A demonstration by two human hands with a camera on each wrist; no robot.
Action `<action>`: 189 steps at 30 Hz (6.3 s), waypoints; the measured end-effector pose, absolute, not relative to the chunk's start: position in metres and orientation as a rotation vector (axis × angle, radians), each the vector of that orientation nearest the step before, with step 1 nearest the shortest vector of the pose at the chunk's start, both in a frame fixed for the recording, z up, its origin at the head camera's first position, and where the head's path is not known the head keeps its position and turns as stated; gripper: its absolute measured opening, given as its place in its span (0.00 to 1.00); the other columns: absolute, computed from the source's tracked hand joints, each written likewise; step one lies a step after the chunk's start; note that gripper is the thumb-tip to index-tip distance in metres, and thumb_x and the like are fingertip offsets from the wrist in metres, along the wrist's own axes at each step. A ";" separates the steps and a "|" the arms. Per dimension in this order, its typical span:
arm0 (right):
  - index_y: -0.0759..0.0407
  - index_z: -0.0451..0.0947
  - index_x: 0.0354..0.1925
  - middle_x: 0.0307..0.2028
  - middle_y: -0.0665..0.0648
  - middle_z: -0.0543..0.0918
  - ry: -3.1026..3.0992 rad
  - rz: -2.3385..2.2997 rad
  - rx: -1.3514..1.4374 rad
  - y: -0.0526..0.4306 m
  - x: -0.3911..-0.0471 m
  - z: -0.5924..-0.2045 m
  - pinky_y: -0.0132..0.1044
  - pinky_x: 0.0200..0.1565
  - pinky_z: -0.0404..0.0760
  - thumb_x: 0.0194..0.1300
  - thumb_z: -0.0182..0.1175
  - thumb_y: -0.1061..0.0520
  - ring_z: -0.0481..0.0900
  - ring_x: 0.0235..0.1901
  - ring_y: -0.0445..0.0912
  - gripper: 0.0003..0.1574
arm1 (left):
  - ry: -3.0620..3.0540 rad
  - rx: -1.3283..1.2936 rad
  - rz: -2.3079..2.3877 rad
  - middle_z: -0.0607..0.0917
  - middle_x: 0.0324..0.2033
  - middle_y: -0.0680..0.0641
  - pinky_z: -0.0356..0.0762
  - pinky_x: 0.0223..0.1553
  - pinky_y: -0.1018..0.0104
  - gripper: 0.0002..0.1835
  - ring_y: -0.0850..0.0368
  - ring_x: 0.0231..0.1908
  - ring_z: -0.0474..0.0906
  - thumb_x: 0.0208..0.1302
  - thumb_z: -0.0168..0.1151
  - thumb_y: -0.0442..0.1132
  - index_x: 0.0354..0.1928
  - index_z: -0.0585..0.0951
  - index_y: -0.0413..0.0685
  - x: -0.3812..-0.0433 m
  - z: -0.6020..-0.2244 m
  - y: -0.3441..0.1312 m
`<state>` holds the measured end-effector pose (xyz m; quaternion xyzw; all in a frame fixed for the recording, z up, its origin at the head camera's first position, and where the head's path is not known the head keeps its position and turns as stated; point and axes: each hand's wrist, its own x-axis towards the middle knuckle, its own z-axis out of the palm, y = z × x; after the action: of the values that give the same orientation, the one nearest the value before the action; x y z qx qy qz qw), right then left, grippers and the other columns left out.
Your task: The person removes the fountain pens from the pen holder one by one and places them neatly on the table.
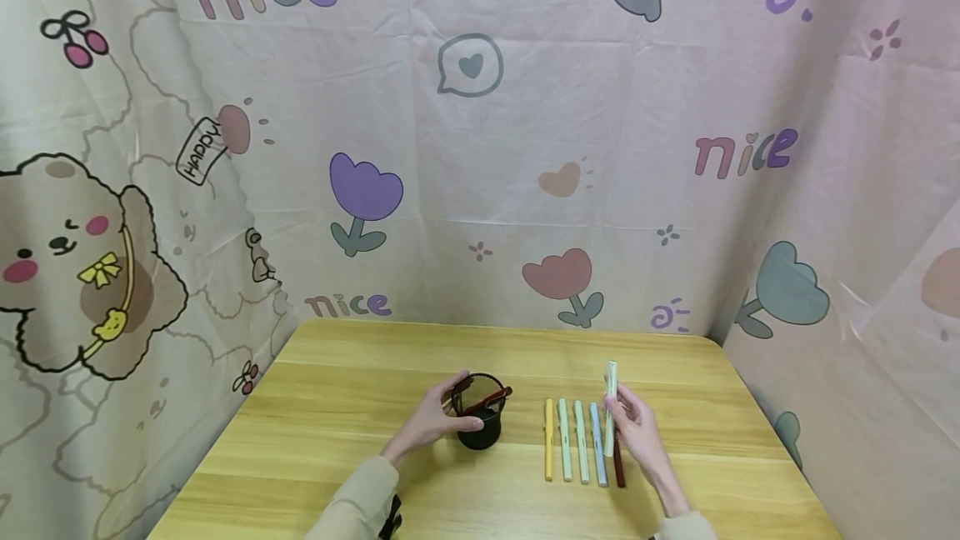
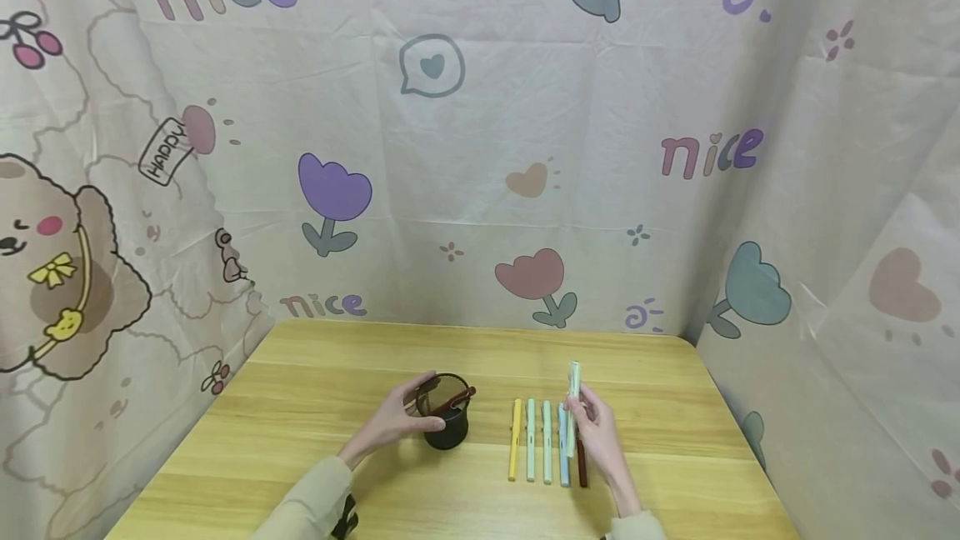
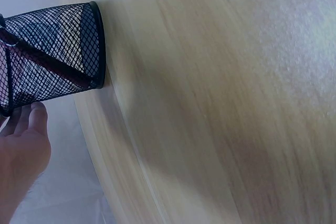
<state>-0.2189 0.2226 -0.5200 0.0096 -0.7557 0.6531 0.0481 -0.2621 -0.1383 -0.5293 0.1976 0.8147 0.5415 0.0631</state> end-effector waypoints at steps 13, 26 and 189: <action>0.71 0.65 0.63 0.32 0.47 0.82 -2.328 1.949 -0.105 0.249 -0.218 -0.537 0.27 0.23 0.71 0.76 0.55 0.56 0.68 0.20 0.36 0.26 | 2.483 0.573 1.621 0.65 0.75 0.37 0.64 0.71 0.34 0.51 0.32 0.74 0.60 0.54 0.78 0.45 0.76 0.62 0.43 -0.262 -0.530 -0.138; 0.70 0.69 0.62 0.31 0.56 0.82 -2.432 1.918 -0.158 0.269 -0.217 -0.553 0.27 0.21 0.72 0.72 0.59 0.59 0.69 0.19 0.37 0.25 | 2.450 0.583 1.647 0.64 0.75 0.35 0.67 0.70 0.37 0.51 0.31 0.74 0.60 0.54 0.78 0.45 0.76 0.61 0.41 -0.263 -0.531 -0.138; 0.62 0.83 0.50 0.51 0.66 0.84 -2.575 1.597 0.827 0.102 -0.260 -0.519 0.25 0.29 0.73 0.70 0.62 0.63 0.72 0.28 0.34 0.12 | 2.389 0.620 1.693 0.64 0.74 0.33 0.64 0.72 0.36 0.51 0.30 0.74 0.59 0.57 0.76 0.43 0.77 0.58 0.37 -0.264 -0.533 -0.137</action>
<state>-0.2601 0.1015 -0.5188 0.2633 -0.8199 0.5084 0.0004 -0.2638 -0.1369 -0.5325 0.2065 0.7960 0.5641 0.0740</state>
